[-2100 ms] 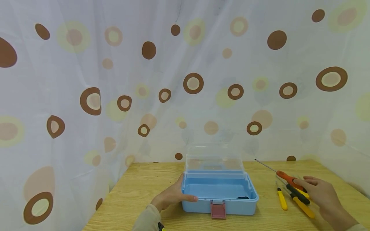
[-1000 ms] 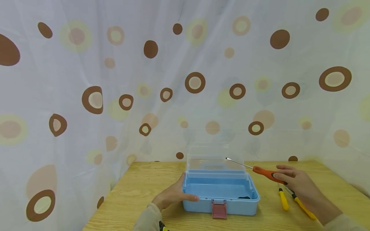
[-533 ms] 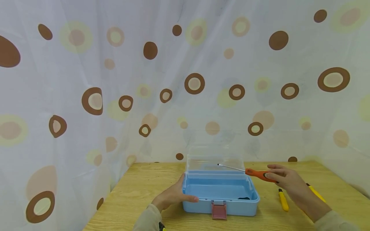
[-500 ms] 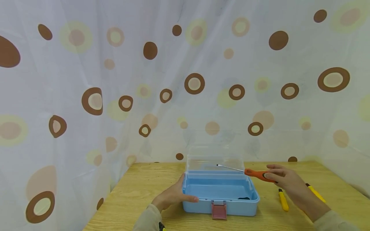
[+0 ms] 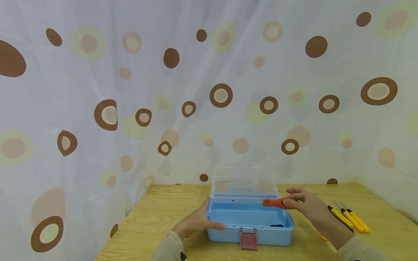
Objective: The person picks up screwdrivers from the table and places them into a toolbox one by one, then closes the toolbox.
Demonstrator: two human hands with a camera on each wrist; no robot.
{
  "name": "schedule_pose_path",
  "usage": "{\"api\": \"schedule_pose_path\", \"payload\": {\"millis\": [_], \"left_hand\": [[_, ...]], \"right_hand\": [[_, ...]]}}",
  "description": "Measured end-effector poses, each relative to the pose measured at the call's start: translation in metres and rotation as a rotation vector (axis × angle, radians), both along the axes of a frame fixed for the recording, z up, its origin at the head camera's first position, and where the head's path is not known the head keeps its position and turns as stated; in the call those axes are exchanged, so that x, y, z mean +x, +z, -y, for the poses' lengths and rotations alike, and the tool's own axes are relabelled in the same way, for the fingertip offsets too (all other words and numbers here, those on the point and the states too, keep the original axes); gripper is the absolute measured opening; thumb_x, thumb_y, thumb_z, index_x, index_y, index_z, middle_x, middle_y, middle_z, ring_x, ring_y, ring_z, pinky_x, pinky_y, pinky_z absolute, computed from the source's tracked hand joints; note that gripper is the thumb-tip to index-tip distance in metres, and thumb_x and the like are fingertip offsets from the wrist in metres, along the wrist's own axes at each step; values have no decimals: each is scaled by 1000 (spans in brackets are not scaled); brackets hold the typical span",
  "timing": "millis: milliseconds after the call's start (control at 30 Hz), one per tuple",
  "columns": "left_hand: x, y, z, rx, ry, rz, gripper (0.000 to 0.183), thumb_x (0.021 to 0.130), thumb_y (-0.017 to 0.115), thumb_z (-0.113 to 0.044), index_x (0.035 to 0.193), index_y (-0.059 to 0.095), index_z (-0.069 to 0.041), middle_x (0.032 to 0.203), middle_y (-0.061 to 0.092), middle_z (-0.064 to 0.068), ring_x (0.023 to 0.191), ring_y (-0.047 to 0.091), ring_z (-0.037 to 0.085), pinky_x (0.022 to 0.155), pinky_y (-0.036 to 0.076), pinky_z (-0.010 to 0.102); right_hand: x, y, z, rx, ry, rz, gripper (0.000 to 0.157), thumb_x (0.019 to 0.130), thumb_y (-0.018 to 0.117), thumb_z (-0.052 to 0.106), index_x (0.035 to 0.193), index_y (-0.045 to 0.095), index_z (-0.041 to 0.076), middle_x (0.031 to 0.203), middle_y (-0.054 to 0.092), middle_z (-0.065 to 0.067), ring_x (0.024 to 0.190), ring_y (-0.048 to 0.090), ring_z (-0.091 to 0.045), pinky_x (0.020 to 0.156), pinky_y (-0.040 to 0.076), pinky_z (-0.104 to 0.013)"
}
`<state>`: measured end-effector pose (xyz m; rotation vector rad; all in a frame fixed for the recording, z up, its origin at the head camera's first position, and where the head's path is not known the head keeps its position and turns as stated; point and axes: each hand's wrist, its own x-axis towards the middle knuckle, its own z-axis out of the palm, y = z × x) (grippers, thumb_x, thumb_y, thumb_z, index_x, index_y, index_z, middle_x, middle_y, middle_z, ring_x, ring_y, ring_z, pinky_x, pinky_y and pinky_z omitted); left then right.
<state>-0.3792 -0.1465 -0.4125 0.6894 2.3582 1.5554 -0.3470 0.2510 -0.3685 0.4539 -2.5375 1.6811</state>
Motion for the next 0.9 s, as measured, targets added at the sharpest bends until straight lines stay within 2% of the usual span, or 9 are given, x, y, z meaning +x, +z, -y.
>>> {"api": "schedule_pose_path", "payload": {"millis": [200,300,500,667,800,900], "left_hand": [[-3,-2,0,5,-5,1,121,84,87,-33,167,1,-16,159,32,9,136,43,29,113,33,59],[-3,-2,0,4,-9,-6,120,84,87,-33,167,2,-16,159,33,9,135,43,30,112,33,59],[0,1,0,-15,-6,-19,122,84,87,-35,167,0,-16,161,31,9,137,41,30,113,32,60],[2,2,-1,-19,-4,-22,123,83,87,-36,167,-2,-16,164,26,11,140,38,31,114,30,61],[3,2,-1,-17,-3,-19,123,83,86,-35,167,-2,-15,162,27,11,138,40,31,113,31,60],[3,2,0,-21,-1,-16,123,84,86,-36,167,-2,-15,163,27,12,138,40,31,113,32,60]], "right_hand": [[-2,-1,9,21,16,0,36,102,69,20,117,69,-12,156,31,-33,143,21,-55,105,36,-67],[-4,-3,13,17,7,10,35,101,71,20,116,70,-12,155,32,-32,142,21,-54,103,37,-65],[-8,-6,22,20,4,8,32,99,73,18,112,71,-11,151,35,-30,139,26,-51,100,39,-58],[-6,-8,27,66,11,6,34,98,74,21,114,71,-9,154,33,-26,137,31,-49,99,42,-58],[-6,-10,29,89,17,1,35,98,75,23,115,71,-7,156,32,-26,140,30,-51,101,39,-64],[-5,-12,29,95,40,1,34,98,74,25,115,71,-5,160,28,-27,143,22,-53,103,34,-70]]}}
